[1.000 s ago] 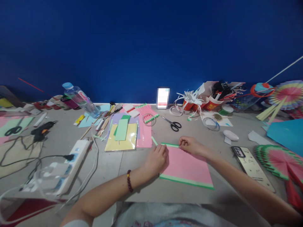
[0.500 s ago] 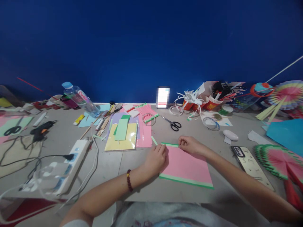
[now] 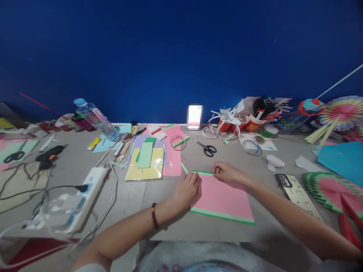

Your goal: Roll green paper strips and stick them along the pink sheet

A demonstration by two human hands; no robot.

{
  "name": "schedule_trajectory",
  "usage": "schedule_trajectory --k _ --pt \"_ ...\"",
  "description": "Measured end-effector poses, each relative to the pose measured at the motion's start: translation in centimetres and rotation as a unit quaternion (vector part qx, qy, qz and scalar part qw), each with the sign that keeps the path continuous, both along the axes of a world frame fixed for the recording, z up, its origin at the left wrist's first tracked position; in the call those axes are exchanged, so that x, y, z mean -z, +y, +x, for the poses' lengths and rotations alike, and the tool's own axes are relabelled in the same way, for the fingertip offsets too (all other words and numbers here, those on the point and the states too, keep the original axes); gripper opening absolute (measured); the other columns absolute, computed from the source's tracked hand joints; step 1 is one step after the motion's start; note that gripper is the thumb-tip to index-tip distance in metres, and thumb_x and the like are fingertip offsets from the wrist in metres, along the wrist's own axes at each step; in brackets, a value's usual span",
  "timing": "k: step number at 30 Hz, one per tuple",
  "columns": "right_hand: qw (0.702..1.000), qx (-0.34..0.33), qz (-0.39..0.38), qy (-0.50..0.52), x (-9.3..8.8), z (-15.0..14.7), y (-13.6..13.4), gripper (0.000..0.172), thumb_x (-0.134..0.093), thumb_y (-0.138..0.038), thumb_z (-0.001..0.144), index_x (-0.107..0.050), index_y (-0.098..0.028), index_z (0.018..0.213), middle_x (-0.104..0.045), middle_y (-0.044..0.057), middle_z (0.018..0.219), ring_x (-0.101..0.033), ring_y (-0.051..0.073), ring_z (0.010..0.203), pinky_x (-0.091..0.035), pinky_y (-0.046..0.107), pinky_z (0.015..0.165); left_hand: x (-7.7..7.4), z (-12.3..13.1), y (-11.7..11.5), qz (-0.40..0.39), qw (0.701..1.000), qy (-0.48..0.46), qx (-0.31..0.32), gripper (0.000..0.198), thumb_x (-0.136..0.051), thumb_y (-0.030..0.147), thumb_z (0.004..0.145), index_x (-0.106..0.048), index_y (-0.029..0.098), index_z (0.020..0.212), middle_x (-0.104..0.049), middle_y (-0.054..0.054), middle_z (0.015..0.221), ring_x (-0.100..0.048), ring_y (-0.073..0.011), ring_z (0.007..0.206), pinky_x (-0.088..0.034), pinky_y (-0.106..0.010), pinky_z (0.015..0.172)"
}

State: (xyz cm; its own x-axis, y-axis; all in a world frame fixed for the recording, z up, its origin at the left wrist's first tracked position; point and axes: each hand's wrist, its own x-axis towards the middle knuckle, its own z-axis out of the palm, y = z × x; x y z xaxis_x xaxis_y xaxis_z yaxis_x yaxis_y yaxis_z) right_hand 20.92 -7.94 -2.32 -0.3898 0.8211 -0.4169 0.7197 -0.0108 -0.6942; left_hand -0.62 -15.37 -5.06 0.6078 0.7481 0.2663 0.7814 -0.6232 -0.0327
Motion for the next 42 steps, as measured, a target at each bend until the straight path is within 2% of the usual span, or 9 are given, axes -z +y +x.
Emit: schedule_trajectory --k 7,14,18,25,27,31,36,42 --pt "1.000 -0.001 -0.024 -0.004 0.0 0.0 0.1 0.008 -0.052 -0.012 0.068 -0.050 -0.019 0.070 -0.052 -0.007 0.049 -0.045 0.008 0.041 -0.033 0.018 0.041 0.1 0.0 0.0 -0.006 1.000 0.000 -0.003 0.018 -0.052 0.020 0.086 -0.058 0.012 0.101 -0.055 -0.008 0.091 -0.052 -0.0226 0.087 -0.041 -0.035 0.069" --pt "0.999 -0.023 -0.040 -0.028 -0.7 -0.2 0.2 0.012 -0.052 -0.011 0.073 -0.046 -0.021 0.075 -0.049 -0.009 0.045 -0.047 0.009 0.036 -0.036 0.018 0.037 -0.5 0.0 -0.4 -0.003 0.998 0.069 -0.005 0.033 -0.045 0.022 0.092 -0.053 0.006 0.120 -0.057 -0.012 0.102 -0.051 -0.0229 0.091 -0.040 -0.035 0.070" --pt "0.997 -0.029 -0.058 -0.034 -0.9 0.0 0.5 0.011 -0.052 -0.012 0.076 -0.045 -0.021 0.077 -0.050 -0.009 0.045 -0.049 0.010 0.037 -0.038 0.019 0.038 -0.8 0.0 -0.4 -0.014 0.996 0.084 -0.005 0.033 -0.045 0.023 0.093 -0.053 0.006 0.120 -0.057 -0.012 0.099 -0.051 -0.0231 0.091 -0.039 -0.035 0.070" --pt "0.999 -0.015 -0.043 -0.006 -0.1 0.4 0.3 0.010 -0.054 -0.013 0.076 -0.047 -0.021 0.076 -0.050 -0.009 0.045 -0.048 0.009 0.039 -0.038 0.018 0.039 -1.0 0.2 0.2 -0.077 0.996 0.052 -0.012 0.024 -0.053 0.027 0.089 -0.061 0.010 0.103 -0.057 -0.011 0.096 -0.050 -0.0242 0.092 -0.040 -0.036 0.072" --pt "0.999 -0.013 -0.037 -0.005 0.0 0.4 0.3 0.010 -0.054 -0.013 0.076 -0.048 -0.021 0.075 -0.050 -0.009 0.045 -0.048 0.010 0.039 -0.038 0.019 0.039 -1.0 0.7 0.3 -0.068 0.996 0.054 -0.014 0.026 -0.051 0.026 0.089 -0.061 0.007 0.106 -0.057 -0.012 0.098 -0.051 -0.0247 0.093 -0.041 -0.036 0.073" --pt "0.999 -0.011 -0.036 -0.004 -0.1 0.3 0.2 0.009 -0.053 -0.013 0.076 -0.048 -0.020 0.074 -0.049 -0.009 0.044 -0.047 0.010 0.038 -0.037 0.019 0.040 -0.9 2.2 0.2 -0.039 0.998 0.047 0.022 0.038 -0.046 0.022 0.091 -0.052 0.002 0.123 -0.058 -0.015 0.106 -0.052 -0.0247 0.096 -0.042 -0.037 0.079" --pt "1.000 -0.017 -0.012 0.002 -0.1 0.3 0.0 0.008 -0.053 -0.013 0.076 -0.050 -0.020 0.073 -0.051 -0.008 0.045 -0.047 0.009 0.040 -0.037 0.019 0.043 -0.2 3.4 -0.1 -0.037 0.999 0.028 0.020 0.038 -0.043 0.024 0.092 -0.053 0.002 0.121 -0.059 -0.017 0.109 -0.052 -0.0257 0.100 -0.041 -0.038 0.086" --pt "0.999 0.009 -0.035 0.033 0.3 1.0 -0.3 0.003 -0.050 -0.017 0.077 -0.049 -0.020 0.078 -0.053 -0.007 0.050 -0.049 0.009 0.042 -0.038 0.019 0.041 0.1 2.8 -0.3 -0.036 0.999 0.011 0.029 0.045 -0.043 0.031 0.092 -0.050 0.002 0.125 -0.057 -0.018 0.111 -0.050 -0.0265 0.103 -0.039 -0.040 0.091"
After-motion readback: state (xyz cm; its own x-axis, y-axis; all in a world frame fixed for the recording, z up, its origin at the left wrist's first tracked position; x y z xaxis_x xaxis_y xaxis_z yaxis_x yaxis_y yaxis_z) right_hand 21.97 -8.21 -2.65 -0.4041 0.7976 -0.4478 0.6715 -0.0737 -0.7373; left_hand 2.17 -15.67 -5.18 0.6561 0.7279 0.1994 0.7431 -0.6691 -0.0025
